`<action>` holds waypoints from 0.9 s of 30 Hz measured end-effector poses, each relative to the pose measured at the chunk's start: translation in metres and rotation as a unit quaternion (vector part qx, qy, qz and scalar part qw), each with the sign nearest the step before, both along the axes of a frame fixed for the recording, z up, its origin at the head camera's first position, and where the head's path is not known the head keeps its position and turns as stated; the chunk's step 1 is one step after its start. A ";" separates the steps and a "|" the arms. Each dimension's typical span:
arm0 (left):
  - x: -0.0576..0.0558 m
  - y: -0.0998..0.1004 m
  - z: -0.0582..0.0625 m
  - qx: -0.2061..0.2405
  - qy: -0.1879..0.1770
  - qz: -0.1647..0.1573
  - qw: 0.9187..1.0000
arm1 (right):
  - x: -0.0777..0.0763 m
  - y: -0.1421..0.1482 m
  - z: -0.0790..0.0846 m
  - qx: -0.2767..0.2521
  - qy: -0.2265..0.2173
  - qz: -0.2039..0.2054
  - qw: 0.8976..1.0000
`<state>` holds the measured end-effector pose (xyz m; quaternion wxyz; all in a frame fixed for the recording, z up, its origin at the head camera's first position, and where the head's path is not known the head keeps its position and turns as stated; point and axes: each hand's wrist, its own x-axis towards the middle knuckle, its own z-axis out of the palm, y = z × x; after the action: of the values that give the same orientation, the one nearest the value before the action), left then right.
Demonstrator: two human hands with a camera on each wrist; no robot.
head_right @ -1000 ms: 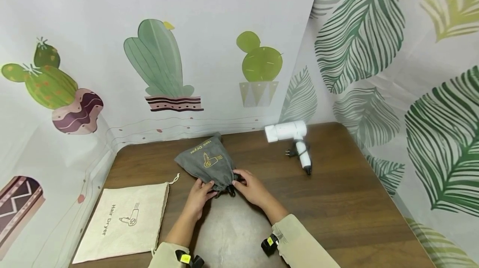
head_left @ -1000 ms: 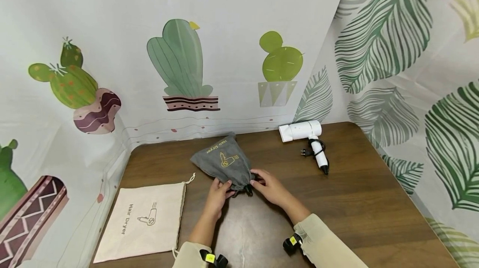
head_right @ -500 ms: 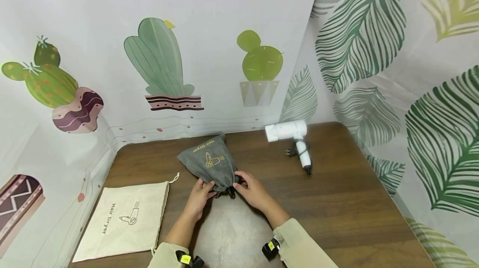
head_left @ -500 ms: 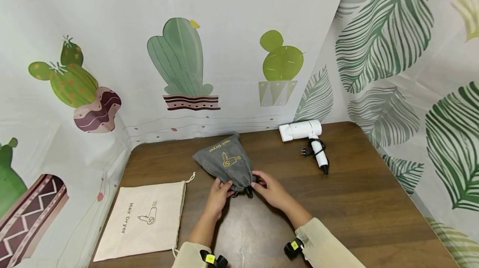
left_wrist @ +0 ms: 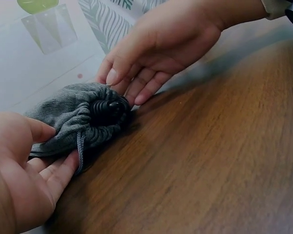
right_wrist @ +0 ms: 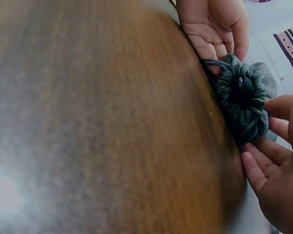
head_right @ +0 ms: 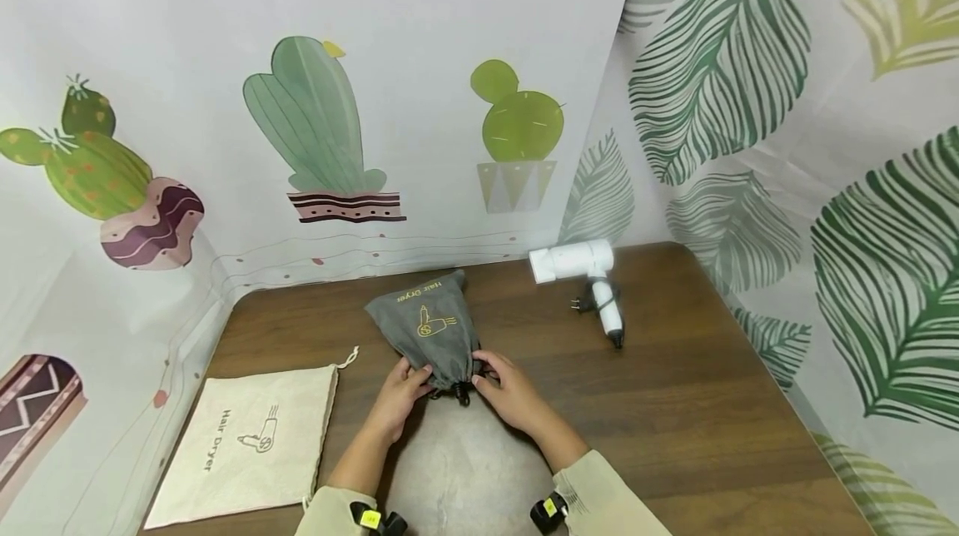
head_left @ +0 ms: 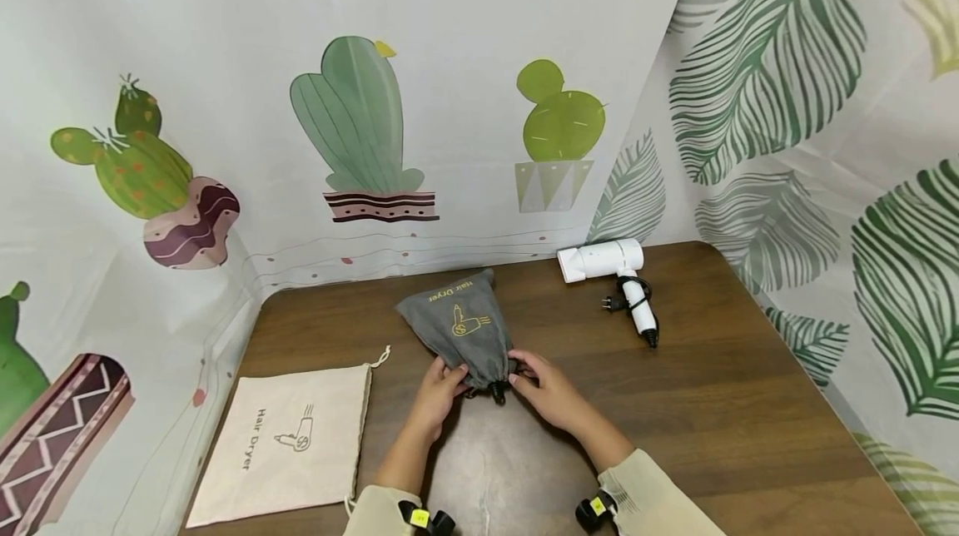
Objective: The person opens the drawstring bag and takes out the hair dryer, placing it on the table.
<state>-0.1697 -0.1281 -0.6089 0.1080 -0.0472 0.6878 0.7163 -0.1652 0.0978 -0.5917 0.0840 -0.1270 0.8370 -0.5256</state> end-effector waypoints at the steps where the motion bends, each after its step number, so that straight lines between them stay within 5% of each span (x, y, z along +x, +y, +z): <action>1: 0.000 0.001 0.000 0.000 0.001 -0.002 1.000 | 0.001 0.000 0.000 -0.002 0.000 0.000 1.000; 27: -0.008 0.014 0.007 -0.047 -0.012 -0.026 0.998 | 0.006 0.005 -0.002 -0.035 0.001 -0.038 0.999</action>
<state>-0.1773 -0.1145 -0.6022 0.1329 -0.0431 0.7202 0.6796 -0.1591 0.1030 -0.5937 0.0589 -0.0989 0.8223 -0.5573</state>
